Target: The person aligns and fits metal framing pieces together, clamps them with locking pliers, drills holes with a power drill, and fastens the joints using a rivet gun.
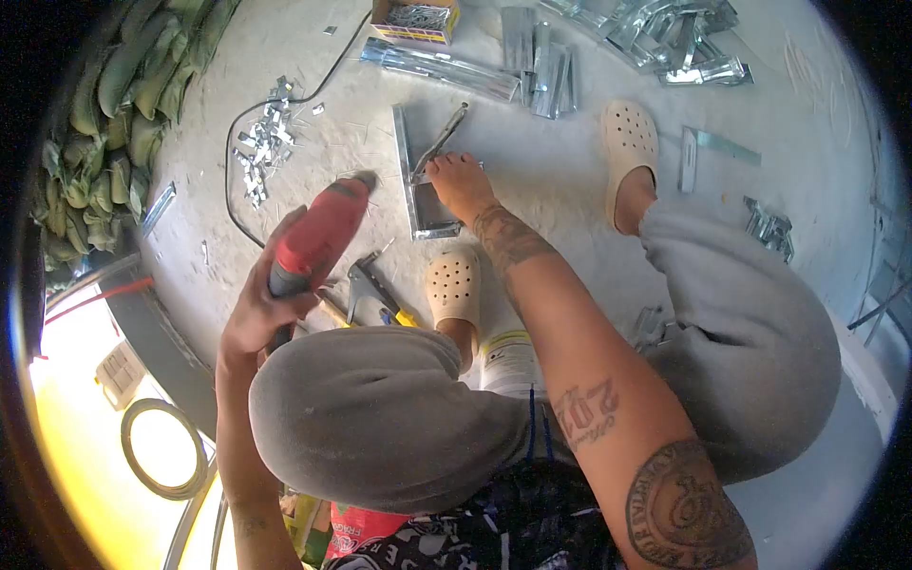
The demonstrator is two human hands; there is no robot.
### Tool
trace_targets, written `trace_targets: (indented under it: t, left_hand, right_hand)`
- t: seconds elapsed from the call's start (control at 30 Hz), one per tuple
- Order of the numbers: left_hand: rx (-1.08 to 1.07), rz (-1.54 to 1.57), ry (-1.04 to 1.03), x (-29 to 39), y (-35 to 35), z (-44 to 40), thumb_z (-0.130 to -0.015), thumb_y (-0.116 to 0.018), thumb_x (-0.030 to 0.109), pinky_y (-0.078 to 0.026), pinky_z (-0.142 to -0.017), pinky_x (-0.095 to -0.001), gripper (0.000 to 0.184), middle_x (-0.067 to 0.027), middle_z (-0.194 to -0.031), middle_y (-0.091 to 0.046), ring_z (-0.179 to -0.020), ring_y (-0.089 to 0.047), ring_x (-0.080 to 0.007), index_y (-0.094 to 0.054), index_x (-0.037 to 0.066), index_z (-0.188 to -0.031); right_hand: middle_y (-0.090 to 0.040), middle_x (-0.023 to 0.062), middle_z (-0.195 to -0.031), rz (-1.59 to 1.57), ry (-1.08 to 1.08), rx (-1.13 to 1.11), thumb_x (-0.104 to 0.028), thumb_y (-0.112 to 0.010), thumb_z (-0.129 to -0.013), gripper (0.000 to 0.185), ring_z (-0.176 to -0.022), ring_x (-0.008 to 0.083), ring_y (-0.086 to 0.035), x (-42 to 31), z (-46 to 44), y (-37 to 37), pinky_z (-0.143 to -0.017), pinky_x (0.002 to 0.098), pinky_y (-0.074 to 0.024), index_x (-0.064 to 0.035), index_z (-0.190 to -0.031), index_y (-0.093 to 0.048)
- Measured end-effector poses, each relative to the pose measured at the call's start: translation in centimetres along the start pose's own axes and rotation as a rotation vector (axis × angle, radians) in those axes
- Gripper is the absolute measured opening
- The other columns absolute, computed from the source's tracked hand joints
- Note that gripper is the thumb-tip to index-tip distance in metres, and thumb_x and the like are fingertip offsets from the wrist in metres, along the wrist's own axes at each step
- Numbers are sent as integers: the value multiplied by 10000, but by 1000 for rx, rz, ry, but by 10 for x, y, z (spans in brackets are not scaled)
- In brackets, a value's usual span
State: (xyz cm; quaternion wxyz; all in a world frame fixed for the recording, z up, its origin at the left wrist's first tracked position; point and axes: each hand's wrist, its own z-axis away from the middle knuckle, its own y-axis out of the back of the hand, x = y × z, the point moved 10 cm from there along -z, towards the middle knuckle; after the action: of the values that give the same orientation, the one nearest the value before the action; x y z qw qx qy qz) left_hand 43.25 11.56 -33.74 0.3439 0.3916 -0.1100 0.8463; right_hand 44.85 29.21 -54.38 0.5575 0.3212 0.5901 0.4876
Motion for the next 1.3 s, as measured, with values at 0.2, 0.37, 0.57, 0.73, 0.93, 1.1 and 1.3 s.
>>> trace_targets:
  t: [0.2, 0.37, 0.57, 0.73, 0.93, 1.1, 1.3]
  left_hand:
    - [309, -1122, -93, -83, 38, -28, -656, -796, 105, -504, -907, -433, 942, -155, -1112, -559, -977, -624, -325, -409, 371, -1472]
    - [422, -1327, -315, -137, 75, -62, -666, -798, 122, -501, -872, -442, 951, -151, -1151, -519, -998, -593, -327, -389, 444, -1462]
    - [424, -1295, -351, -180, 90, -80, -687, -801, 145, -454, -913, -437, 972, -156, -1185, -516, -1058, -570, -309, -339, 445, -1488]
    - [540, -1234, -283, -174, 84, -62, -679, -776, 147, -379, -994, -504, 970, -198, -1315, -461, -1206, -479, -351, -329, 380, -1508]
    - [795, -689, -59, -214, 40, 14, -821, -690, 210, -418, -944, -494, 424, -218, -1092, -564, -1078, -522, -410, -592, 68, -1209]
    - [910, -699, 269, -278, -18, 30, -731, -798, 469, -402, -999, -506, 824, -216, -1248, -536, -1196, -487, -424, -462, 56, -1361]
    - [928, -811, 479, -268, -18, 22, -631, -828, 491, -443, -969, -471, 922, -207, -1234, -534, -1213, -483, -381, -454, 40, -1342]
  right_hand:
    - [-607, 80, -1066, -52, -14, 49, -100, -555, -861, 179, -1099, 236, -560, 20, 0, 7, -950, 403, -423, -71, -1023, -626]
    - [-583, 70, -1039, -48, 6, 240, -101, -577, -828, 158, -1057, 233, -532, -10, 26, 88, -938, 385, -397, -71, -976, -624]
    - [-583, 26, -922, -190, 373, -32, -160, -598, -805, 90, -998, 212, -552, -123, 28, 15, -858, 346, -440, -115, -876, -632]
    - [-640, 54, -959, -44, 254, -185, -157, -597, -812, 127, -967, 216, -604, -152, 4, -42, -776, 356, -487, -106, -896, -679]
    - [-655, 67, -945, 26, 295, -198, -156, -600, -826, 131, -975, 238, -621, -154, 4, -74, -789, 362, -499, -116, -899, -701]
    - [-689, 102, -890, -137, 173, -273, -153, -596, -857, 157, -829, 282, -671, -139, 7, -65, -731, 405, -528, -63, -941, -693]
    - [-702, 138, -747, -844, -318, -302, -156, -701, -848, 196, -726, 283, -696, -80, 25, 5, -668, 386, -535, -12, -978, -675]
